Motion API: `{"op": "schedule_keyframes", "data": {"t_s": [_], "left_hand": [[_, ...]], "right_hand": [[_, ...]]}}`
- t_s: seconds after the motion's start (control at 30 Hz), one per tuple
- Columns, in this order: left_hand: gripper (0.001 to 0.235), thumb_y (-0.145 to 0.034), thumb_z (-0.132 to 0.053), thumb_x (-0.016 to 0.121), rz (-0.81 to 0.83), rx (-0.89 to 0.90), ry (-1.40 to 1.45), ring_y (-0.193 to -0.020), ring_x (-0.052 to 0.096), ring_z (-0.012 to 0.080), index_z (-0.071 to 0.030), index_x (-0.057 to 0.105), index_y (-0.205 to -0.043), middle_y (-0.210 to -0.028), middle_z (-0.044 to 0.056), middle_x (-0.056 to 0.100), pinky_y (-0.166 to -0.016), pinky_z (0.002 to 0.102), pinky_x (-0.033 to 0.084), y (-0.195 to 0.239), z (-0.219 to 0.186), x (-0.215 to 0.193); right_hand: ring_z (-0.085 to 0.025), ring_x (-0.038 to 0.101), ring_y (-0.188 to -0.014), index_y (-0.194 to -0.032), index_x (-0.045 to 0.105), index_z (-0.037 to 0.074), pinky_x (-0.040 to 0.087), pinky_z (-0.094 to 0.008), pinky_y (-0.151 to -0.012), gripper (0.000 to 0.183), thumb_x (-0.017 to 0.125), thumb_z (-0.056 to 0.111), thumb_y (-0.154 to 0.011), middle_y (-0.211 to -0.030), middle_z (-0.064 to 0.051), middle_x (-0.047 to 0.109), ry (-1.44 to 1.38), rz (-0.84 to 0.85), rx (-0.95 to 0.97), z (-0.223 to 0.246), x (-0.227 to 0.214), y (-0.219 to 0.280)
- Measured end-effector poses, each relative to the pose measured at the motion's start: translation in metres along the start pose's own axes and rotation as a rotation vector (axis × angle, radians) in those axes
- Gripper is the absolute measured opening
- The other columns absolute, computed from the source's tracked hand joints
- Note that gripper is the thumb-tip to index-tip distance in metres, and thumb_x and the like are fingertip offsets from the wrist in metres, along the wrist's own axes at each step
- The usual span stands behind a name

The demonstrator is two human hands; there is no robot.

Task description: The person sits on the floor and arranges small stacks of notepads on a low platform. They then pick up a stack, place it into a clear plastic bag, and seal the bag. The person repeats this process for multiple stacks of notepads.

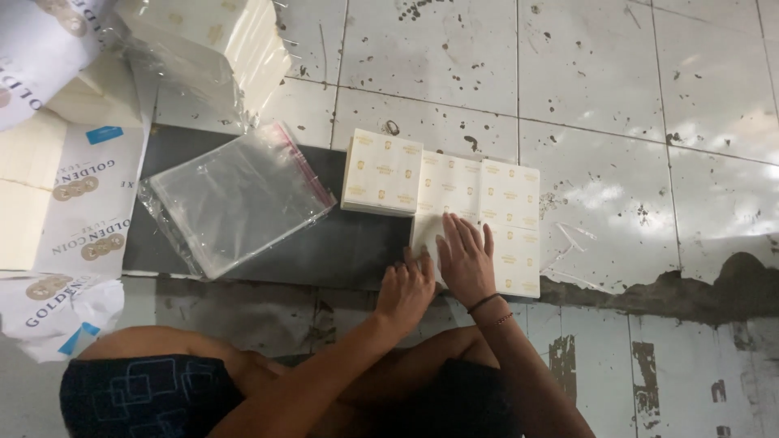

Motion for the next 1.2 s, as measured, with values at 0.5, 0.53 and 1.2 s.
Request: {"op": "schedule_keyframes", "data": {"t_s": [0.5, 0.53, 1.2], "left_hand": [[0.079, -0.088, -0.060, 0.068, 0.340, -0.117, 0.512, -0.094, 0.072, 0.0421, -0.001, 0.050, -0.137, -0.122, 0.030, 0.063, -0.070, 0.050, 0.057, 0.009, 0.018, 0.045], [0.079, -0.088, -0.060, 0.068, 0.337, -0.122, 0.512, -0.094, 0.072, 0.0421, -0.001, 0.050, -0.137, -0.122, 0.030, 0.063, -0.070, 0.050, 0.057, 0.009, 0.029, 0.032], [0.050, -0.100, -0.037, 0.064, 0.265, -0.677, 0.985, -0.108, 0.073, 0.0349, 0.002, 0.063, -0.132, -0.117, 0.023, 0.072, -0.080, 0.044, 0.063, -0.037, 0.203, 0.073]], "right_hand": [[-0.019, 0.051, -0.129, -0.133, 0.058, 0.020, 0.030, -0.059, -0.120, 0.043, 0.054, 0.049, -0.101, -0.124, 0.004, 0.051, 0.029, 0.143, 0.124, -0.012, 0.021, -0.018], [-0.019, 0.051, -0.129, -0.133, 0.058, 0.020, 0.030, -0.059, -0.120, 0.043, 0.054, 0.049, -0.101, -0.124, 0.004, 0.051, 0.028, 0.142, 0.118, -0.007, 0.016, -0.028], [-0.026, 0.075, -0.099, -0.128, 0.069, 0.010, 0.060, -0.042, -0.087, 0.042, 0.068, 0.036, -0.095, -0.107, -0.013, 0.076, -1.092, 0.395, 0.993, -0.019, 0.067, -0.083]]}}
Point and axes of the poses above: each hand's wrist, its own y-axis away from the middle knuckle, its own x-axis out of the palm, z = x × y, the point moved 9 cm from there along -y, towards the middle knuckle
